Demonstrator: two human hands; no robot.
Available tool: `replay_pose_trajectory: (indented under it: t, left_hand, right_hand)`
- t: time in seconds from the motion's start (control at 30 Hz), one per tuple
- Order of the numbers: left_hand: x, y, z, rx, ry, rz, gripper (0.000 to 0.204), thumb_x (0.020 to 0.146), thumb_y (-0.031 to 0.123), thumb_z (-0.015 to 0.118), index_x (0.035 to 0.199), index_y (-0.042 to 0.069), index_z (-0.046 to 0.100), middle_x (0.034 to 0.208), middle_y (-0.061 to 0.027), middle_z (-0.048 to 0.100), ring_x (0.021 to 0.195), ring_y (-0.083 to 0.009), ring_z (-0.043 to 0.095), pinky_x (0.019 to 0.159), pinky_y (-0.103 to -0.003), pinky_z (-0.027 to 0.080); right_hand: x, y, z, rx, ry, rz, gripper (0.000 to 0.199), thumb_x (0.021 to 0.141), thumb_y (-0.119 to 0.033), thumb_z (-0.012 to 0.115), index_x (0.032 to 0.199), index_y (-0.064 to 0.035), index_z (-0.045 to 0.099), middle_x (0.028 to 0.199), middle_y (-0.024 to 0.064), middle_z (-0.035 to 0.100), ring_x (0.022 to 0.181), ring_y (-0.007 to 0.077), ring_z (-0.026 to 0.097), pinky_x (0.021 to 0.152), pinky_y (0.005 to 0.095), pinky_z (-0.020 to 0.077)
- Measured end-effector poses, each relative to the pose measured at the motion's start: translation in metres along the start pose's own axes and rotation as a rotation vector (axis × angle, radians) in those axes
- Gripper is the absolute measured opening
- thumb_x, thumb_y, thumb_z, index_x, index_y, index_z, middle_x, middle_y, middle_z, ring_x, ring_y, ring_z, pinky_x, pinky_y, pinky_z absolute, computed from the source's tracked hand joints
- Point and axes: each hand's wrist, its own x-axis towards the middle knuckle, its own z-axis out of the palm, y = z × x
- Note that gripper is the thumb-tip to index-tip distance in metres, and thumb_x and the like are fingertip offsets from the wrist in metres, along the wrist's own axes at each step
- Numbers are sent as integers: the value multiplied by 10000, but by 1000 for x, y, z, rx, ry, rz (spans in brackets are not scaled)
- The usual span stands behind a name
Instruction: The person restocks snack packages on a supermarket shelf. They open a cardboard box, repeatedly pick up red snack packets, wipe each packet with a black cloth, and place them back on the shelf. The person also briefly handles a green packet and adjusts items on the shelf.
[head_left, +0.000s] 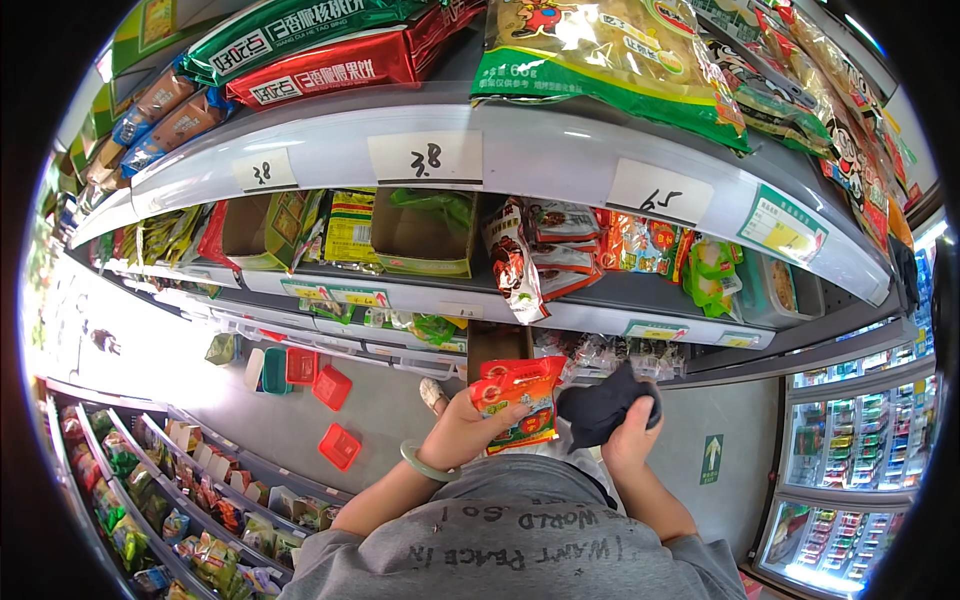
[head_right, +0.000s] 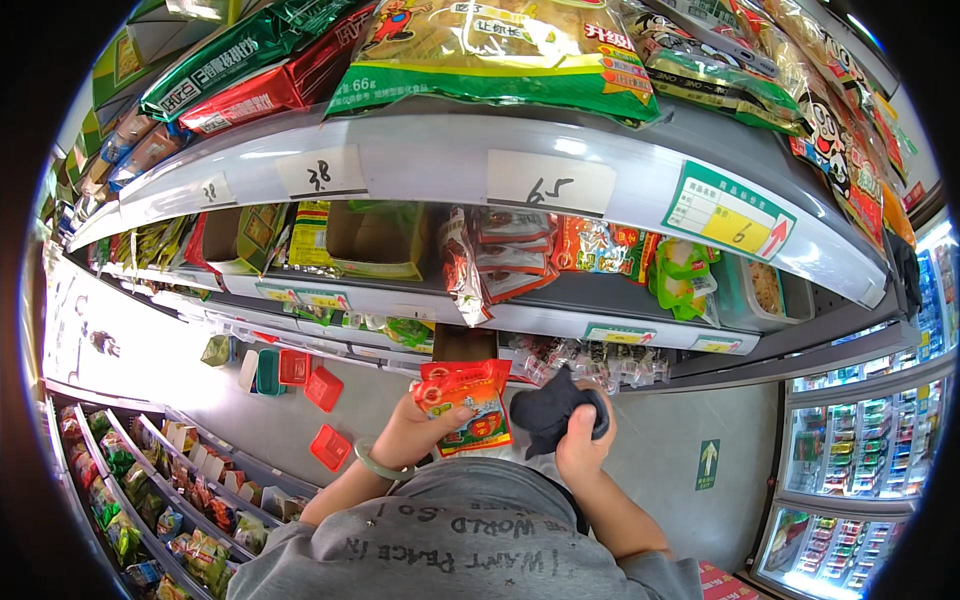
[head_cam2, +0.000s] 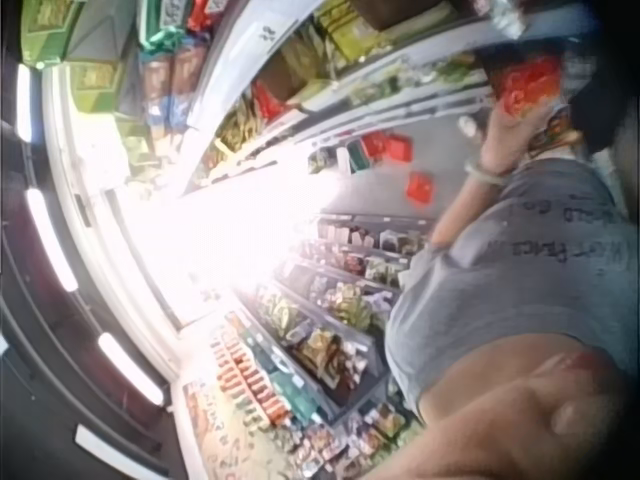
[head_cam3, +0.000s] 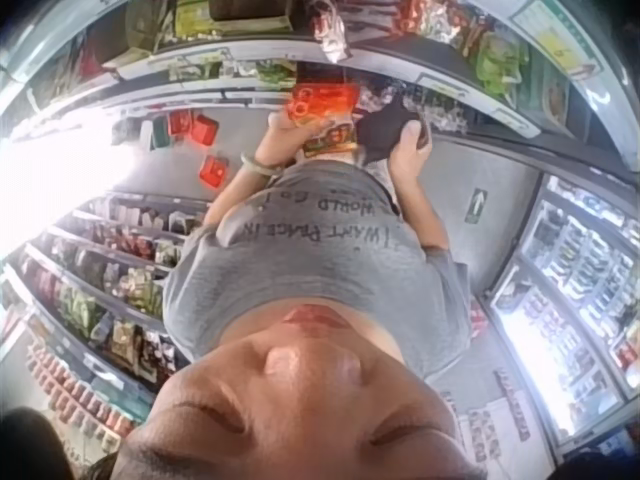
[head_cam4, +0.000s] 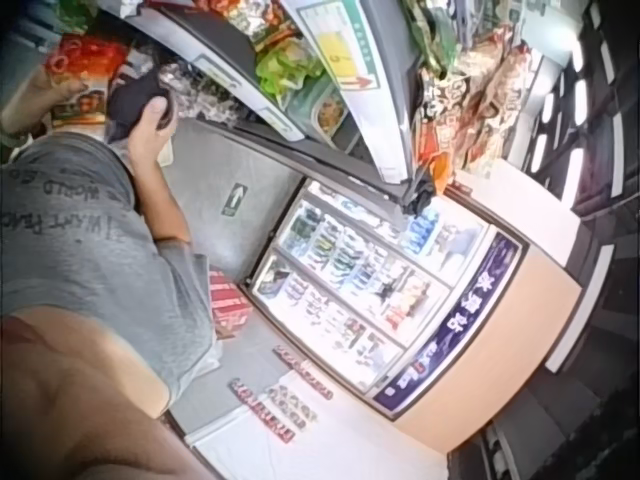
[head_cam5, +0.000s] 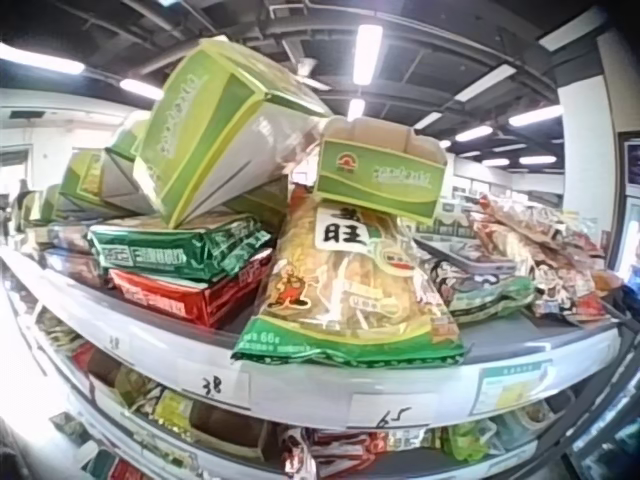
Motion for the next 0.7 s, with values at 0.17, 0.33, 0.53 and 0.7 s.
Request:
replay_pose_trajectory:
  t: [0.17,0.33,0.53,0.7]
  left_hand:
    - [2,-7,15,123,-30,41,346,959,125,648,1263,-9,551,1117,-31,668,1026,-98,597,915,-281,489]
    - [-1,-12,14,136,-74,58,385,955,116,650,1295,-15,527,1117,-33,669,1031,-91,593,917,-282,491]
    - [-12,17,13,-34,-65,-130,393,963,171,650,1288,-22,544,1160,-32,661,1054,-82,592,916,-267,496]
    - [-7,-1,13,-64,-40,-63,412,968,171,643,1313,-4,500,1214,-37,630,1071,-81,579,913,-263,490]
  right_hand:
    - [25,-38,30,-453,-400,-606,303,866,-220,718,1099,-40,646,928,95,606,732,186,586,640,272,491]
    - [17,-28,42,-823,-548,-622,393,705,-89,842,1072,-109,703,925,75,592,722,221,613,626,318,518]
    - [25,0,20,-530,-294,-234,165,887,-116,698,918,-18,569,894,88,550,799,182,538,738,291,434]
    - [16,13,19,-100,-204,328,246,952,-219,662,1076,-26,571,970,-9,578,883,67,515,795,250,440]
